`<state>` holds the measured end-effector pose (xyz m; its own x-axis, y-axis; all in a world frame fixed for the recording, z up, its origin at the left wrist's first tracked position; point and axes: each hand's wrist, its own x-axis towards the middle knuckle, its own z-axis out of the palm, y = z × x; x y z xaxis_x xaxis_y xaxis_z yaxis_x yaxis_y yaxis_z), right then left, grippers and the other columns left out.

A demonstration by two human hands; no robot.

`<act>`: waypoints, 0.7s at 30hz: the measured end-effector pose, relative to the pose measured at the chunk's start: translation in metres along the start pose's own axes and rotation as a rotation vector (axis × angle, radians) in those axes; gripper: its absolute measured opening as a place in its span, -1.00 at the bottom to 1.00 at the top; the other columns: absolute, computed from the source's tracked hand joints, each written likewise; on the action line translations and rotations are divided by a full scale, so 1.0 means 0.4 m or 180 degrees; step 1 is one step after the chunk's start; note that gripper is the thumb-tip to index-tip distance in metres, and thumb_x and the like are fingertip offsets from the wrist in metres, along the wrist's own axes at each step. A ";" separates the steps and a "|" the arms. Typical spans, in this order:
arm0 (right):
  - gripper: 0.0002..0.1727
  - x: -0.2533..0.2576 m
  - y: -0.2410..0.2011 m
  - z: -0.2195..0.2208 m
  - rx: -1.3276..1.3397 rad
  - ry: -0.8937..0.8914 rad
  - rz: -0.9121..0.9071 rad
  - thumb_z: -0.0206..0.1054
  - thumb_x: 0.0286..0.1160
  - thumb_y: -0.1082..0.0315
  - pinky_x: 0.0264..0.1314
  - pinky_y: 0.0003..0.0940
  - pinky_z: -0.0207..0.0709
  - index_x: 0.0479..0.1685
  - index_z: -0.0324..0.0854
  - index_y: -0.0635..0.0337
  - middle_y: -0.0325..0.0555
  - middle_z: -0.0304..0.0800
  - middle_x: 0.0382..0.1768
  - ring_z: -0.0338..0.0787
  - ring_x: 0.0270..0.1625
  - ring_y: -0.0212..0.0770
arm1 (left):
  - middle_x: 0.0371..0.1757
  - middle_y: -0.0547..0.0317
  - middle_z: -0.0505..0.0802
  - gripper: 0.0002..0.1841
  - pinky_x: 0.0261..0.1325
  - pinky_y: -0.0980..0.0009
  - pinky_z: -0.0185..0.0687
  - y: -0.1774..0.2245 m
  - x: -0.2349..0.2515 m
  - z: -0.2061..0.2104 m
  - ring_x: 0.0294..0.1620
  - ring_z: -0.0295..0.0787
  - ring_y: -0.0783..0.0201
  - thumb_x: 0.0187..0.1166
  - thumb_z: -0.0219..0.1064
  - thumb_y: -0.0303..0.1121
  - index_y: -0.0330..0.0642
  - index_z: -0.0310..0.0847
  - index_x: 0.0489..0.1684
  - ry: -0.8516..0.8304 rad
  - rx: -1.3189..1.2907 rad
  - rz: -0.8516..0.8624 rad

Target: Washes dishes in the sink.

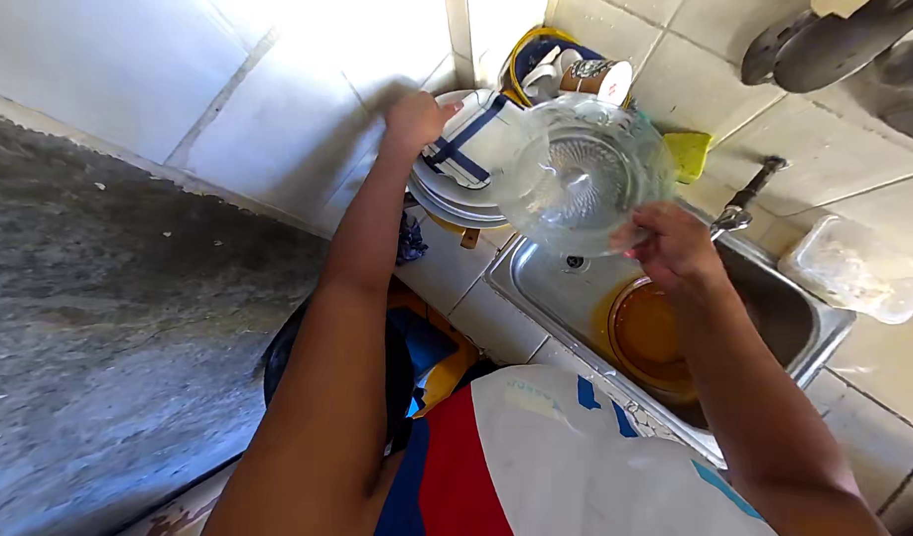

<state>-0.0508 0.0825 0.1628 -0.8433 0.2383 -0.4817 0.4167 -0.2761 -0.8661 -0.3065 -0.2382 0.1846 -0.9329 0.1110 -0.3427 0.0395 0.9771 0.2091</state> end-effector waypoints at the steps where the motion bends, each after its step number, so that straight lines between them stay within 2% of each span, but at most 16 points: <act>1: -0.88 -0.037 0.017 -0.056 -0.0006 -0.0043 0.0013 0.05 0.81 0.34 -0.46 -0.47 0.73 -0.01 0.49 0.12 -0.24 0.84 -0.46 0.84 -0.48 -0.35 | 0.33 -0.44 0.72 -0.18 0.43 -0.46 0.38 0.005 0.006 -0.001 0.47 0.59 -0.38 0.67 0.05 0.36 -0.37 0.67 0.28 -0.0002 0.0100 0.0017; 4: -0.78 -0.170 0.115 -0.227 0.0249 -0.0010 0.0234 -0.04 0.82 0.32 -0.54 -0.51 0.68 -0.12 0.54 0.03 -0.31 0.75 -0.57 0.75 -0.59 -0.41 | 0.33 -0.53 0.67 -0.24 0.40 -0.52 0.36 0.023 0.014 0.028 0.46 0.55 -0.46 0.60 0.28 0.23 -0.46 0.61 0.28 -0.0092 0.0330 0.0126; 7: -0.67 -0.294 0.240 -0.371 0.0545 0.0398 0.0605 -0.16 0.86 0.35 -0.63 -0.54 0.61 -0.19 0.53 0.08 -0.28 0.66 -0.65 0.66 -0.68 -0.41 | 0.34 -0.59 0.65 -0.41 0.37 -0.56 0.33 0.026 0.036 0.042 0.45 0.52 -0.55 0.74 0.20 -0.01 -0.48 0.54 0.35 -0.0140 0.0461 0.0213; 11: -0.72 -0.418 0.395 -0.499 0.0529 0.1157 0.0804 -0.10 0.83 0.41 -0.57 -0.54 0.63 -0.18 0.53 0.14 -0.23 0.77 -0.59 0.75 -0.60 -0.38 | 0.34 -0.59 0.64 -0.45 0.38 -0.54 0.33 0.029 0.030 0.047 0.44 0.53 -0.55 0.79 0.13 -0.08 -0.40 0.37 0.52 0.0019 0.0162 0.0186; 14: -0.79 -0.438 0.485 -0.573 0.0291 0.1452 0.0781 -0.06 0.81 0.42 -0.46 -0.41 0.74 -0.13 0.49 0.17 -0.16 0.84 -0.53 0.85 -0.51 -0.27 | 0.36 -0.55 0.64 -0.47 0.42 -0.49 0.34 0.026 0.021 0.044 0.46 0.55 -0.48 0.84 0.06 -0.11 -0.36 0.30 0.57 0.0168 -0.0050 0.0260; 18: -0.85 -0.386 0.582 -0.635 0.0078 0.1762 0.0836 -0.02 0.82 0.40 -0.34 -0.33 0.78 0.03 0.44 0.23 -0.15 0.82 -0.49 0.86 -0.47 -0.24 | 0.36 -0.54 0.64 -0.48 0.42 -0.48 0.33 0.039 0.003 0.024 0.46 0.55 -0.46 0.84 0.06 -0.12 -0.35 0.28 0.57 0.0270 -0.0206 0.0393; 21: -0.85 -0.332 0.644 -0.668 0.0198 0.1766 0.0835 -0.01 0.81 0.43 -0.32 -0.30 0.81 0.10 0.42 0.27 -0.11 0.83 -0.44 0.87 -0.43 -0.20 | 0.35 -0.42 0.67 -0.49 0.45 -0.29 0.44 0.073 -0.064 0.000 0.41 0.63 -0.29 0.82 0.08 -0.13 -0.33 0.31 0.56 0.0342 -0.0585 0.0540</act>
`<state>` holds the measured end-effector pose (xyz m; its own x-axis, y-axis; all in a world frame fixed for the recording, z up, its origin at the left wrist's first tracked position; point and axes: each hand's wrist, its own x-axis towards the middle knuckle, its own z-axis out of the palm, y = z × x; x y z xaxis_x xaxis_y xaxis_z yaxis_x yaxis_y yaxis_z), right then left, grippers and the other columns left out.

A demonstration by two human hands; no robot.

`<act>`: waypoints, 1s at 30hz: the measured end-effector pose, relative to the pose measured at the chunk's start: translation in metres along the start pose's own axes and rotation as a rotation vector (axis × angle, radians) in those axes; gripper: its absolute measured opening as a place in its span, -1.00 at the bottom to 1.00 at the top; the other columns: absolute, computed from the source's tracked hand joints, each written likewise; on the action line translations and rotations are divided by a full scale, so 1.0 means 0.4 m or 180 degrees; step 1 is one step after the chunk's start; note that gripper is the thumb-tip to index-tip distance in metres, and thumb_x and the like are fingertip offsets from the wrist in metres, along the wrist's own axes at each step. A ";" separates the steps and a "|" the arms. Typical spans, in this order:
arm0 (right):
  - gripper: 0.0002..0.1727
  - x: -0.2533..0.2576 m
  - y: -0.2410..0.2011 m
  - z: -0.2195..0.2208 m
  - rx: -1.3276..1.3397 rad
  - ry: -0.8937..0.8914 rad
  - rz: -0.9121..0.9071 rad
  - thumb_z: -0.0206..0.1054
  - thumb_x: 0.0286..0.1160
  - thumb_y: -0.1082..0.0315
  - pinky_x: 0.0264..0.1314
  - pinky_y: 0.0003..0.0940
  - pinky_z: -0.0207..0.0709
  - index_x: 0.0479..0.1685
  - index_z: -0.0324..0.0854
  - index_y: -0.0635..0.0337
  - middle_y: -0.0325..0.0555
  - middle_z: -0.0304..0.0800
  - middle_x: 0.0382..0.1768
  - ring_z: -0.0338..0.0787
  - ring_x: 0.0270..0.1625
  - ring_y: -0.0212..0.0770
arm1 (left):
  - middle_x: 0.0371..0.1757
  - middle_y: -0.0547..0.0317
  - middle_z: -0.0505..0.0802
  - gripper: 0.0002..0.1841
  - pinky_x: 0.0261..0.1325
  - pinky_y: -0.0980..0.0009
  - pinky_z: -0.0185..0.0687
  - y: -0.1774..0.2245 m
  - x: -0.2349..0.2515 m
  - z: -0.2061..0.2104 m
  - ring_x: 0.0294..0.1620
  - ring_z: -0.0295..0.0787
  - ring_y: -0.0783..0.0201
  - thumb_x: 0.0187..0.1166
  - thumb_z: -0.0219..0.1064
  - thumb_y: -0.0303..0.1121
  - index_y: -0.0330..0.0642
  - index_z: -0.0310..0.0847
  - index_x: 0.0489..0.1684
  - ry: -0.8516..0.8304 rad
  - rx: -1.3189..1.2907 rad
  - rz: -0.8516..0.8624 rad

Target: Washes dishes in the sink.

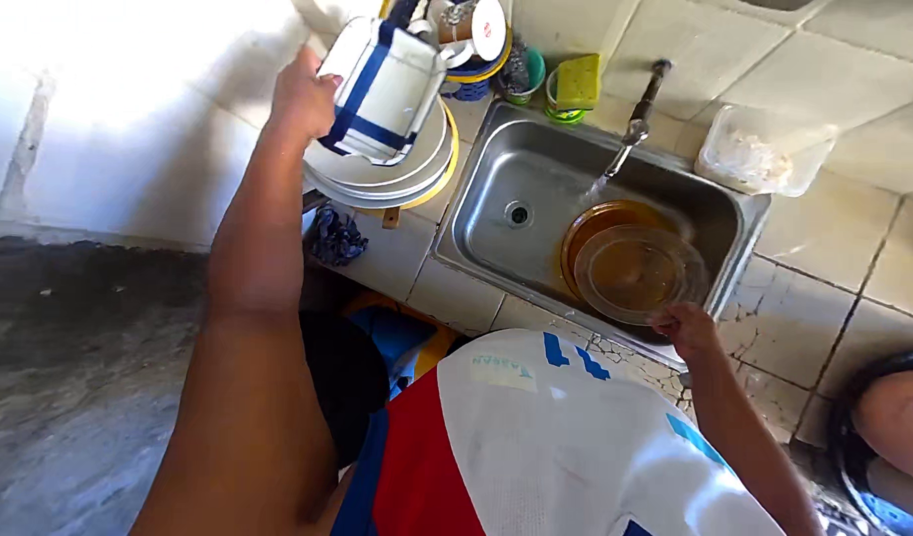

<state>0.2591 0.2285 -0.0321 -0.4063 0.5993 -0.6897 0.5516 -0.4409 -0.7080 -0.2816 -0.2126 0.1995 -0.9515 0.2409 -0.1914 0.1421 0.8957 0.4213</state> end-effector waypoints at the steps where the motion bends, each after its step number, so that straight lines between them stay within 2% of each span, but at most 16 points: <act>1: -0.85 0.016 0.002 0.008 -0.0004 -0.0033 0.0024 -0.03 0.83 0.41 -0.31 -0.31 0.82 0.12 0.40 0.25 -0.12 0.82 -0.42 0.88 -0.41 -0.21 | 0.36 -0.38 0.68 -0.50 0.46 -0.23 0.47 0.027 -0.038 -0.012 0.40 0.65 -0.22 0.82 0.09 -0.14 -0.32 0.32 0.56 0.0034 -0.0127 0.0032; 4: -0.82 0.042 -0.009 0.040 -0.0053 -0.0065 0.0089 -0.01 0.83 0.38 -0.28 -0.31 0.80 0.19 0.39 0.23 -0.11 0.81 -0.39 0.88 -0.37 -0.22 | 0.31 -0.32 0.70 -0.53 0.41 -0.16 0.53 0.107 -0.173 -0.023 0.33 0.69 -0.15 0.85 0.06 -0.13 -0.31 0.34 0.52 0.0028 -0.0250 0.0152; 5: -0.82 0.052 -0.006 0.045 -0.0032 -0.0082 0.0096 0.00 0.83 0.38 -0.30 -0.32 0.80 0.21 0.39 0.24 -0.10 0.82 -0.39 0.88 -0.38 -0.22 | 0.26 -0.34 0.71 -0.54 0.37 -0.17 0.53 0.131 -0.223 -0.017 0.29 0.70 -0.17 0.86 0.05 -0.14 -0.33 0.34 0.50 -0.0049 -0.0211 0.0207; 7: -0.82 0.072 -0.002 0.051 0.0024 -0.0137 0.0118 0.00 0.85 0.37 -0.36 -0.35 0.78 0.21 0.39 0.21 -0.12 0.82 -0.38 0.87 -0.40 -0.24 | 0.09 -0.33 0.74 -0.58 0.24 -0.20 0.58 0.164 -0.316 0.014 0.14 0.74 -0.21 0.88 0.02 -0.14 -0.33 0.36 0.41 -0.0267 -0.0153 0.0308; 11: -0.78 0.100 0.007 0.057 -0.0084 -0.0115 0.0316 0.02 0.86 0.36 -0.33 -0.37 0.76 0.28 0.38 0.25 -0.07 0.82 -0.31 0.86 -0.37 -0.25 | -0.14 -0.21 0.77 -0.62 0.04 -0.20 0.66 0.140 -0.464 0.154 -0.09 0.79 -0.18 0.89 0.01 -0.14 -0.27 0.42 0.36 -0.0699 -0.0209 0.0464; 14: -0.67 0.107 0.019 0.074 -0.0685 0.0235 0.0382 0.11 0.80 0.39 -0.30 -0.35 0.77 0.38 0.40 0.41 0.05 0.80 -0.22 0.84 -0.37 -0.25 | -0.15 -0.24 0.80 -0.61 -0.01 -0.26 0.68 0.082 -0.532 0.279 -0.08 0.82 -0.25 0.89 0.00 -0.13 -0.21 0.45 0.40 -0.0987 -0.0080 0.0286; 17: -0.52 0.127 0.034 0.093 -0.1559 0.0589 0.0387 0.23 0.74 0.25 -0.11 -0.15 0.77 0.45 0.44 0.45 0.22 0.82 -0.03 0.87 -0.24 -0.07 | -0.12 -0.27 0.82 -0.60 0.01 -0.30 0.66 -0.019 -0.543 0.394 -0.03 0.83 -0.30 0.90 -0.04 -0.09 -0.16 0.43 0.45 -0.1129 0.0081 0.0033; 19: -0.34 0.140 0.030 0.097 -0.2278 0.0719 0.0441 0.31 0.67 0.10 0.18 0.03 0.76 0.55 0.38 0.45 0.32 0.77 0.21 0.90 0.06 0.12 | -0.05 -0.28 0.84 -0.57 0.05 -0.31 0.66 -0.088 -0.535 0.446 0.04 0.82 -0.32 0.91 -0.08 -0.08 -0.11 0.40 0.53 -0.1133 0.0212 -0.0171; 21: -0.20 0.131 0.015 0.101 -0.2914 0.0696 0.0478 0.34 0.62 -0.06 0.39 0.14 0.62 0.58 0.36 0.47 0.38 0.69 0.36 0.80 0.31 0.22 | 0.00 -0.30 0.83 -0.55 0.07 -0.32 0.65 -0.152 -0.525 0.476 0.08 0.82 -0.34 0.91 -0.09 -0.07 -0.13 0.39 0.54 -0.1062 0.0275 -0.0294; 23: -0.22 0.098 -0.025 0.113 -0.3474 0.0612 0.0416 0.36 0.60 -0.11 0.41 0.24 0.59 0.49 0.46 0.48 0.41 0.67 0.37 0.75 0.37 0.28 | 0.01 -0.28 0.84 -0.56 0.08 -0.33 0.65 -0.204 -0.510 0.488 0.09 0.82 -0.33 0.91 -0.09 -0.06 -0.12 0.40 0.53 -0.0985 0.0285 -0.0378; 25: -0.30 0.061 -0.092 0.155 -0.4135 0.0591 0.0218 0.34 0.61 -0.04 0.45 0.33 0.52 0.43 0.53 0.48 0.44 0.65 0.39 0.68 0.45 0.34 | 0.00 -0.28 0.84 -0.55 0.10 -0.31 0.66 -0.243 -0.493 0.488 0.08 0.83 -0.31 0.91 -0.09 -0.05 -0.12 0.39 0.53 -0.0910 0.0247 -0.0395; 28: -0.26 -0.008 -0.236 0.294 -0.4671 0.0415 -0.0420 0.20 0.69 -0.08 0.42 0.42 0.49 0.65 0.36 0.34 0.46 0.62 0.43 0.65 0.48 0.40 | 0.03 -0.29 0.84 -0.54 0.15 -0.30 0.64 -0.289 -0.460 0.487 0.12 0.82 -0.31 0.91 -0.07 -0.05 -0.15 0.41 0.54 -0.0838 0.0162 -0.0398; 30: -0.31 -0.065 -0.336 0.416 -0.4404 -0.0117 -0.0974 0.17 0.75 -0.06 0.42 0.47 0.44 0.68 0.37 0.25 0.48 0.64 0.39 0.66 0.45 0.45 | 0.05 -0.27 0.83 -0.55 0.17 -0.28 0.64 -0.319 -0.433 0.495 0.14 0.81 -0.27 0.90 -0.06 -0.06 -0.17 0.46 0.47 -0.0726 0.0036 -0.0390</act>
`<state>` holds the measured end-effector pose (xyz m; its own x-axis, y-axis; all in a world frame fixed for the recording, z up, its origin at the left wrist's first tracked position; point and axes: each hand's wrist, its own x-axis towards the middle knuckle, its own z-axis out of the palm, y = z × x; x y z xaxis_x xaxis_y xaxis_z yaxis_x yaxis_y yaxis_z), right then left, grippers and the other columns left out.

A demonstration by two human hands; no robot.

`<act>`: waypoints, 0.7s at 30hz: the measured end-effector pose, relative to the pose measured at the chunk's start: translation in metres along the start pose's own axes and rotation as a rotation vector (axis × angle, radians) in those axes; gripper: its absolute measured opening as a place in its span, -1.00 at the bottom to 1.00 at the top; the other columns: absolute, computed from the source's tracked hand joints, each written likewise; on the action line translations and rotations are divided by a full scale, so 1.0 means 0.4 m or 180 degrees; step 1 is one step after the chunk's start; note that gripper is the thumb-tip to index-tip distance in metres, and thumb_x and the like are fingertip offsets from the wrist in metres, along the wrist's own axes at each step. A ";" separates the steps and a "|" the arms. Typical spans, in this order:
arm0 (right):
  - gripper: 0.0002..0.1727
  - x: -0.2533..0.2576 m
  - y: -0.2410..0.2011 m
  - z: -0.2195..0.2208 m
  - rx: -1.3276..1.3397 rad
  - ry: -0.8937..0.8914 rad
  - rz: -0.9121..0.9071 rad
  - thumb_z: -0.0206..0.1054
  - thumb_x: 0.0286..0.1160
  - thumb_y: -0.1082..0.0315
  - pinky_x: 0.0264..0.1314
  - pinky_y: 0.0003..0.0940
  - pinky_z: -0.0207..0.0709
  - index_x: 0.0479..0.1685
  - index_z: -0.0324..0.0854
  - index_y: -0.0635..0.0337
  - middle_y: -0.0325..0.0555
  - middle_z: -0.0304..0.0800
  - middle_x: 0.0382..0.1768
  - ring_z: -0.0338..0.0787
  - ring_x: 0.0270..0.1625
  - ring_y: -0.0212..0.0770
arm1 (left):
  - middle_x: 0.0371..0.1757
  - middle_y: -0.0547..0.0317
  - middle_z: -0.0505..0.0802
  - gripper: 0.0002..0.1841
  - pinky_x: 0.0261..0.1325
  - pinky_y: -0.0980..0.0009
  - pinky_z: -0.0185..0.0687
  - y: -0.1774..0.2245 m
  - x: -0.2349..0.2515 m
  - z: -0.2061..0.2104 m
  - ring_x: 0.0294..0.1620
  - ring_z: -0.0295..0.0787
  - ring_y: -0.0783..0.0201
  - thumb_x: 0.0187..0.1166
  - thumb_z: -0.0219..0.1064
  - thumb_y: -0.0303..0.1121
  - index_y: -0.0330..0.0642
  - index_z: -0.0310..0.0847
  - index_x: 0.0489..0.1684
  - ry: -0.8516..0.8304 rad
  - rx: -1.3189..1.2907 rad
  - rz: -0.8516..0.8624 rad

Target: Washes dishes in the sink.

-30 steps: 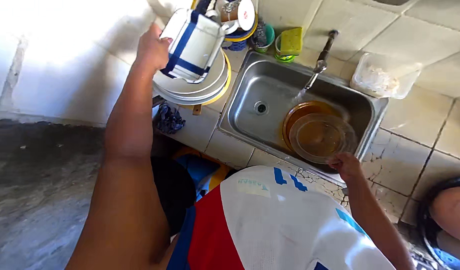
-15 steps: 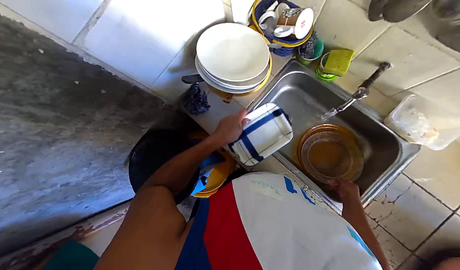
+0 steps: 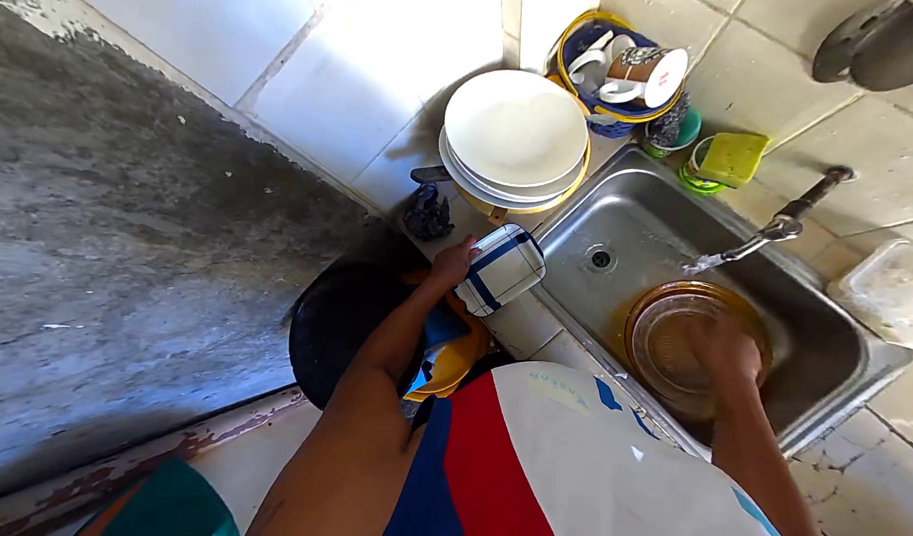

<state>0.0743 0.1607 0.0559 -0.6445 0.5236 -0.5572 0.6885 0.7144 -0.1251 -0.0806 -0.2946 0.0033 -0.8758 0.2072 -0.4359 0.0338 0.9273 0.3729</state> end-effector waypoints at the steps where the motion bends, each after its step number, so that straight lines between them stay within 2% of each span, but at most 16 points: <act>1: -0.34 0.002 -0.065 -0.023 0.0317 -0.0125 -0.0367 0.20 0.76 -0.04 0.41 0.48 0.44 0.64 0.42 0.26 0.50 0.68 0.32 0.68 0.39 0.46 | 0.08 -0.26 0.82 -0.56 0.20 -0.26 0.64 -0.010 0.013 0.002 0.17 0.80 -0.24 0.90 -0.04 -0.07 -0.19 0.49 0.43 0.0072 -0.0072 0.0014; 3: -0.41 0.018 -0.185 -0.033 0.0942 -0.0512 -0.1017 0.25 0.76 0.03 0.26 0.35 0.63 0.60 0.45 0.24 0.39 0.78 0.16 0.83 0.14 0.33 | 0.18 -0.27 0.76 -0.60 0.29 -0.20 0.63 -0.028 0.036 0.014 0.24 0.75 -0.21 0.88 0.03 -0.15 -0.28 0.58 0.33 0.0302 -0.0207 0.0109; 6: -0.42 0.022 -0.369 -0.039 0.1979 -0.1013 -0.1562 0.25 0.77 0.09 -0.04 0.06 0.81 0.64 0.37 0.20 0.24 0.82 0.07 0.91 -0.15 0.07 | 0.22 -0.30 0.72 -0.64 0.28 -0.20 0.63 -0.009 0.025 0.003 0.28 0.70 -0.25 0.83 0.12 -0.19 -0.28 0.65 0.26 0.0574 -0.0300 0.0131; 8: -0.40 0.027 -0.475 -0.058 0.2480 -0.1093 -0.1667 0.17 0.81 0.06 -0.14 -0.05 0.83 0.69 0.29 0.18 0.20 0.81 0.06 0.91 -0.21 -0.01 | 0.32 -0.34 0.67 -0.64 0.32 -0.25 0.59 0.040 -0.033 -0.039 0.35 0.64 -0.31 0.82 0.17 -0.17 -0.24 0.65 0.31 0.0586 -0.0317 -0.0005; 10: -0.42 0.038 -0.554 -0.082 0.2854 -0.1055 -0.1596 0.04 0.88 0.00 -0.13 -0.11 0.82 0.66 0.31 0.21 0.16 0.78 0.11 0.90 -0.20 -0.07 | 0.38 -0.37 0.66 -0.62 0.36 -0.32 0.54 0.069 -0.056 -0.090 0.41 0.60 -0.36 0.78 0.23 -0.19 -0.25 0.67 0.36 0.0311 -0.0199 -0.0248; 11: -0.42 0.047 -0.585 -0.096 0.3033 -0.1027 -0.1493 -0.01 0.89 -0.04 -0.13 -0.14 0.81 0.61 0.36 0.22 0.14 0.78 0.11 0.89 -0.20 -0.09 | 0.31 -0.35 0.71 -0.65 0.32 -0.34 0.55 0.084 -0.063 -0.133 0.34 0.65 -0.34 0.75 0.25 -0.22 -0.26 0.71 0.29 0.0096 -0.0238 -0.0331; 12: -0.40 0.062 -0.610 -0.108 0.3175 -0.1003 -0.1385 -0.04 0.89 -0.08 -0.14 -0.17 0.82 0.55 0.39 0.24 0.12 0.77 0.10 0.90 -0.21 -0.11 | 0.14 -0.29 0.81 -0.68 0.21 -0.30 0.63 0.092 -0.067 -0.186 0.17 0.77 -0.25 0.73 0.26 -0.21 -0.26 0.76 0.17 -0.0084 -0.0417 -0.0305; 13: -0.36 0.079 -0.631 -0.120 0.3259 -0.1010 -0.1270 -0.07 0.88 -0.13 -0.14 -0.18 0.82 0.55 0.40 0.25 0.13 0.77 0.11 0.90 -0.21 -0.10 | -0.03 -0.19 0.86 -0.68 0.10 -0.17 0.71 0.095 -0.067 -0.243 -0.03 0.83 -0.10 0.76 0.24 -0.19 -0.26 0.78 0.10 -0.0189 -0.0820 -0.0187; 14: -0.29 0.096 -0.649 -0.128 0.3244 -0.1047 -0.1154 -0.11 0.86 -0.20 -0.12 -0.18 0.81 0.58 0.38 0.25 0.15 0.76 0.12 0.90 -0.20 -0.09 | -0.15 -0.10 0.86 -0.66 0.00 -0.01 0.73 0.109 -0.067 -0.308 -0.17 0.81 0.04 0.79 0.21 -0.19 -0.30 0.75 0.10 -0.0180 -0.1302 -0.0108; 16: -0.18 0.125 -0.680 -0.136 0.3084 -0.1147 -0.0999 -0.20 0.82 -0.31 -0.08 -0.15 0.79 0.62 0.36 0.26 0.17 0.78 0.07 0.88 -0.19 -0.07 | -0.19 -0.03 0.85 -0.60 -0.07 0.10 0.70 0.141 -0.042 -0.427 -0.24 0.77 0.15 0.79 0.17 -0.11 -0.29 0.74 0.13 0.0476 -0.1623 -0.0097; 17: -0.16 0.136 -0.694 -0.137 0.2997 -0.1122 -0.0988 -0.19 0.80 -0.34 -0.14 -0.16 0.80 0.58 0.40 0.25 0.15 0.82 -0.03 0.89 -0.26 -0.09 | -0.08 -0.07 0.86 -0.53 0.09 0.02 0.72 0.152 -0.006 -0.478 -0.09 0.82 0.09 0.78 0.17 0.01 -0.26 0.72 0.19 0.0907 -0.1409 -0.0147; 18: -0.19 0.142 -0.705 -0.139 0.2952 -0.1086 -0.0985 -0.14 0.79 -0.33 -0.19 -0.16 0.81 0.53 0.44 0.24 0.14 0.83 -0.09 0.88 -0.31 -0.10 | 0.10 -0.18 0.83 -0.43 0.29 -0.08 0.64 0.161 0.044 -0.518 0.14 0.80 -0.03 0.77 0.13 0.10 -0.26 0.67 0.31 0.1170 -0.1176 -0.0206; 20: -0.29 0.145 -0.722 -0.147 0.2902 -0.1006 -0.0976 0.07 0.76 -0.25 -0.20 -0.16 0.81 0.44 0.47 0.25 0.13 0.81 -0.09 0.87 -0.32 -0.10 | 0.41 -0.35 0.68 -0.22 0.56 -0.22 0.39 0.168 0.163 -0.555 0.48 0.60 -0.21 0.74 0.01 0.28 -0.32 0.51 0.54 0.1106 -0.0815 -0.0366; 21: -0.32 0.150 -0.727 -0.146 0.2856 -0.0977 -0.0994 0.15 0.74 -0.20 -0.18 -0.14 0.82 0.47 0.45 0.26 0.17 0.80 -0.03 0.88 -0.29 -0.08 | 0.43 -0.39 0.67 -0.15 0.56 -0.27 0.36 0.174 0.212 -0.558 0.52 0.57 -0.24 0.71 -0.02 0.35 -0.36 0.49 0.53 0.0957 -0.0636 -0.0488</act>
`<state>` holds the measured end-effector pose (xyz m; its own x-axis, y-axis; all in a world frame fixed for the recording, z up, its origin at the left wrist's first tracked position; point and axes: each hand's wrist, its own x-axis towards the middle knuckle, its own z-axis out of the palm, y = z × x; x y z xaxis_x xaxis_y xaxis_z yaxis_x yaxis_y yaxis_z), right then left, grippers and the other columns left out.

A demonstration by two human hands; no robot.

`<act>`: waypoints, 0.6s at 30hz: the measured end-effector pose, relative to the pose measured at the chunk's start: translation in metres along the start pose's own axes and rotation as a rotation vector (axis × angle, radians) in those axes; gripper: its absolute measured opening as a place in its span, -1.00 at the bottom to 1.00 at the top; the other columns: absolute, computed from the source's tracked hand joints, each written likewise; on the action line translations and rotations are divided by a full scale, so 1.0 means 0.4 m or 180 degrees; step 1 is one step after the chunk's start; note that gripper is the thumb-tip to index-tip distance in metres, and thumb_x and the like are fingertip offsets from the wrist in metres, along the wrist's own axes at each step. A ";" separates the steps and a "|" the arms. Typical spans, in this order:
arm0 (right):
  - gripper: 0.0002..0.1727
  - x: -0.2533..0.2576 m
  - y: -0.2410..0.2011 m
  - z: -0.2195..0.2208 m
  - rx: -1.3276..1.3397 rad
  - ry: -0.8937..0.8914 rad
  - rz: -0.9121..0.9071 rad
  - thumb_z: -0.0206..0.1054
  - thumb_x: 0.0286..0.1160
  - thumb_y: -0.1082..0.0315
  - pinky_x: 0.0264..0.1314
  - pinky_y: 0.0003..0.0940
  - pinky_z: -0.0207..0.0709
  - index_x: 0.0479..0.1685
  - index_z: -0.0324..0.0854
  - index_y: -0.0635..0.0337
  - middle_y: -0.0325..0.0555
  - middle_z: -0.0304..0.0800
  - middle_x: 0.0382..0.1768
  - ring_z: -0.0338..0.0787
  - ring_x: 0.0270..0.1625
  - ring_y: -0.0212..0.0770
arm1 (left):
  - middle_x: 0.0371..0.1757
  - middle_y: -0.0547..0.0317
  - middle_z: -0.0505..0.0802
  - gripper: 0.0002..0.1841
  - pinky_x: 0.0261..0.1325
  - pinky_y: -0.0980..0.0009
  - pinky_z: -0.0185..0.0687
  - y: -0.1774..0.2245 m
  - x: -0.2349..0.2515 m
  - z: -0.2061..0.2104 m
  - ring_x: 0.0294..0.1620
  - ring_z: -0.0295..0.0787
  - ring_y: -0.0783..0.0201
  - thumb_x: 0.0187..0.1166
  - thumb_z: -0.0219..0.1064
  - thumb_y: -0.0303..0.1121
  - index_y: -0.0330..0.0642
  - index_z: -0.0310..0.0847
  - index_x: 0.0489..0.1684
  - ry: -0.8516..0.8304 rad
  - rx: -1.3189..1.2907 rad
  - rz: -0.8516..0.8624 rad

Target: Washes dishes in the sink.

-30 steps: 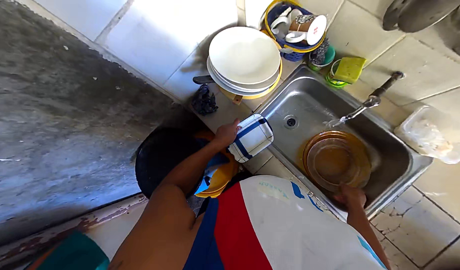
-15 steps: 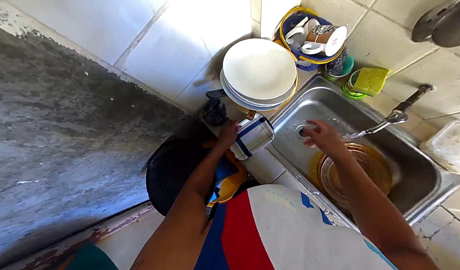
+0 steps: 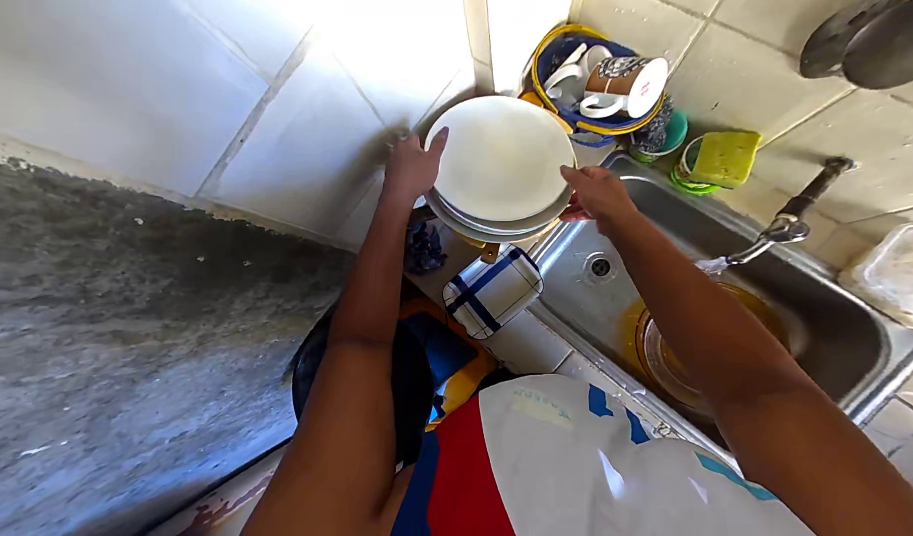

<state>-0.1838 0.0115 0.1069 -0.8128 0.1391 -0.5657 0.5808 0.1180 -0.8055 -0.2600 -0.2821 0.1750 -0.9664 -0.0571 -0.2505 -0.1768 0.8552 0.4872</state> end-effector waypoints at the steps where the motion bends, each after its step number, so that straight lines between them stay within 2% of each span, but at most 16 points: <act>1: -0.33 0.007 0.001 0.003 -0.0039 0.0021 -0.0009 0.21 0.72 -0.15 -0.16 -0.12 0.83 0.48 0.44 0.27 0.20 0.80 0.01 0.90 -0.26 -0.06 | 0.45 -0.40 0.65 -0.11 0.57 -0.29 0.34 0.010 0.036 0.013 0.54 0.55 -0.25 0.68 -0.01 0.38 -0.39 0.48 0.53 -0.0161 0.0160 -0.0134; 3: -0.37 0.013 0.003 0.011 -0.0021 0.0120 0.0010 0.29 0.69 -0.06 -0.15 -0.11 0.84 0.46 0.46 0.29 0.22 0.81 0.01 0.91 -0.24 -0.04 | 0.40 -0.40 0.67 -0.12 0.53 -0.30 0.38 0.016 0.087 0.037 0.51 0.57 -0.25 0.61 0.15 0.37 -0.43 0.53 0.42 -0.0391 0.0149 -0.0372; 5: -0.40 0.009 -0.007 0.016 0.0065 0.0170 0.0078 0.31 0.67 0.00 -0.16 -0.10 0.83 0.46 0.45 0.29 0.22 0.81 -0.02 0.91 -0.25 -0.03 | 0.42 -0.34 0.67 -0.13 0.52 -0.25 0.44 0.014 0.122 0.049 0.50 0.59 -0.19 0.50 0.36 0.29 -0.39 0.47 0.50 -0.0475 -0.0234 -0.0539; 8: -0.38 -0.022 -0.040 0.039 0.0165 -0.0029 0.0212 0.33 0.65 -0.05 -0.16 -0.07 0.80 0.46 0.45 0.25 0.23 0.78 0.02 0.88 -0.22 0.01 | 0.28 -0.19 0.79 -0.28 0.32 -0.07 0.72 -0.010 0.140 0.054 0.28 0.78 -0.02 0.39 0.58 -0.01 -0.31 0.53 0.45 -0.0560 -0.1123 -0.0780; 10: -0.31 -0.031 -0.046 0.062 0.0135 -0.0173 0.0279 0.33 0.63 -0.06 -0.06 0.01 0.79 0.54 0.36 0.27 0.27 0.71 0.14 0.86 -0.09 0.07 | 0.20 -0.12 0.83 -0.43 0.16 0.04 0.81 -0.019 0.152 0.050 0.15 0.85 0.05 0.45 0.54 -0.21 -0.26 0.55 0.42 -0.0756 -0.1538 -0.0947; 11: -0.33 -0.028 -0.038 0.075 0.0044 -0.0173 0.0280 0.33 0.63 -0.06 -0.01 0.03 0.75 0.48 0.41 0.29 0.25 0.72 0.14 0.84 -0.04 0.07 | 0.20 -0.11 0.83 -0.49 0.12 0.08 0.82 -0.019 0.152 0.047 0.12 0.86 0.06 0.51 0.46 -0.28 -0.23 0.53 0.43 -0.0867 -0.1752 -0.1018; 13: -0.41 -0.020 -0.021 0.092 -0.0335 -0.0017 0.0113 0.33 0.63 -0.06 0.14 0.13 0.67 0.21 0.60 0.37 0.26 0.76 0.08 0.81 0.06 0.10 | 0.20 -0.11 0.80 -0.58 0.08 0.10 0.82 -0.020 0.142 0.040 0.09 0.85 0.07 0.63 0.26 -0.37 -0.20 0.47 0.46 -0.1043 -0.2206 -0.1086; 14: -0.42 -0.018 -0.020 0.098 -0.0536 0.0061 0.0002 0.35 0.61 -0.08 0.21 0.21 0.59 0.11 0.65 0.38 0.29 0.75 0.09 0.77 0.14 0.16 | 0.20 -0.10 0.80 -0.59 0.07 0.10 0.82 -0.021 0.135 0.034 0.08 0.84 0.07 0.64 0.19 -0.40 -0.18 0.44 0.47 -0.1067 -0.2451 -0.1084; 15: -0.39 -0.020 -0.019 0.106 -0.0734 0.0144 -0.0111 0.38 0.55 -0.11 0.29 0.28 0.55 0.10 0.69 0.38 0.32 0.72 0.18 0.73 0.25 0.22 | 0.19 -0.09 0.79 -0.59 0.06 0.10 0.82 -0.025 0.123 0.029 0.07 0.84 0.07 0.63 0.14 -0.42 -0.17 0.42 0.45 -0.1060 -0.2721 -0.1079; 16: -0.32 -0.025 -0.017 0.116 -0.0885 0.0172 -0.0203 0.40 0.51 -0.13 0.43 0.34 0.47 0.22 0.66 0.40 0.39 0.58 0.38 0.61 0.44 0.31 | 0.17 -0.07 0.79 -0.61 0.04 0.10 0.82 -0.034 0.110 0.028 0.06 0.84 0.08 0.60 0.12 -0.42 -0.16 0.42 0.41 -0.1050 -0.3000 -0.1073; 18: -0.11 -0.040 -0.022 0.135 -0.1065 0.0205 -0.0267 0.35 0.54 -0.16 0.58 0.30 0.38 0.58 0.34 0.48 0.47 0.24 0.65 0.40 0.65 0.35 | 0.17 -0.08 0.79 -0.62 0.05 0.05 0.81 -0.052 0.086 0.032 0.07 0.83 0.05 0.60 0.09 -0.39 -0.15 0.42 0.38 -0.1074 -0.3486 -0.1080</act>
<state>-0.1785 -0.0447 0.1136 -0.8600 0.1757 -0.4790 0.5033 0.4458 -0.7402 -0.2870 -0.2953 0.1455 -0.7709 0.0830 -0.6315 -0.6368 -0.0804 0.7668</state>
